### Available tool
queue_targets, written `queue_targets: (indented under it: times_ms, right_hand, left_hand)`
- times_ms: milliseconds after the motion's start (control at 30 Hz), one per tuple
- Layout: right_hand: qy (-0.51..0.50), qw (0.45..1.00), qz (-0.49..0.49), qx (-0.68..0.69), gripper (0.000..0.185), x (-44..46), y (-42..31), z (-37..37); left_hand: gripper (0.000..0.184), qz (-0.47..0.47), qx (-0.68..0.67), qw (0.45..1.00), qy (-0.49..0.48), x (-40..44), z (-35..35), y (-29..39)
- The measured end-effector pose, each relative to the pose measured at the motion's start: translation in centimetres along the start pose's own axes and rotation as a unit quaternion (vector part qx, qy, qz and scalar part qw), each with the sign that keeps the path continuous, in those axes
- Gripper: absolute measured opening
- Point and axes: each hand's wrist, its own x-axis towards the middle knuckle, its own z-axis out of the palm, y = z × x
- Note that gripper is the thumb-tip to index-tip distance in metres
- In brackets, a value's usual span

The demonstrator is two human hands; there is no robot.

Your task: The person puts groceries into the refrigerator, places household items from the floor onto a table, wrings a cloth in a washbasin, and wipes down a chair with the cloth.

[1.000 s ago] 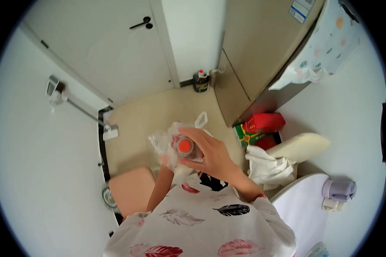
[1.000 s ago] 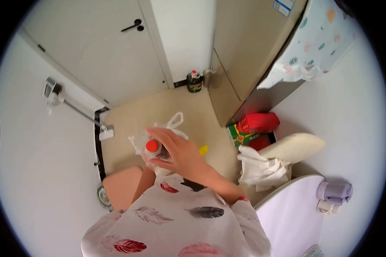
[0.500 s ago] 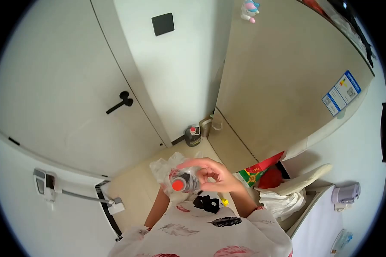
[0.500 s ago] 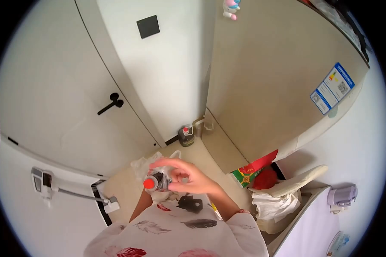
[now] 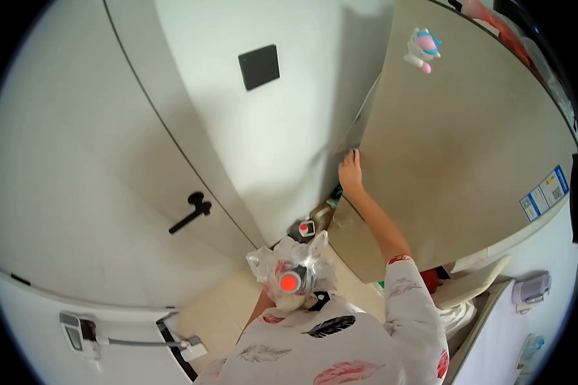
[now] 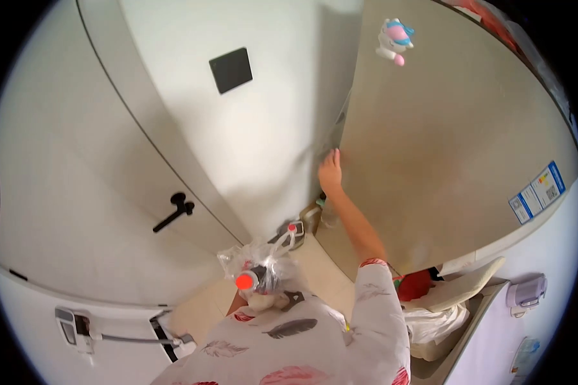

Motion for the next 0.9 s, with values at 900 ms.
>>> queue_targets:
  times_ms: [900]
  right_hand:
    - [0.058,0.741,0.324,0.585,0.026,-8.7,-16.5,-14.8]
  left_hand:
    - [0.029,0.256,-0.067,0.894,-0.362,24.0,-5.6,25.1]
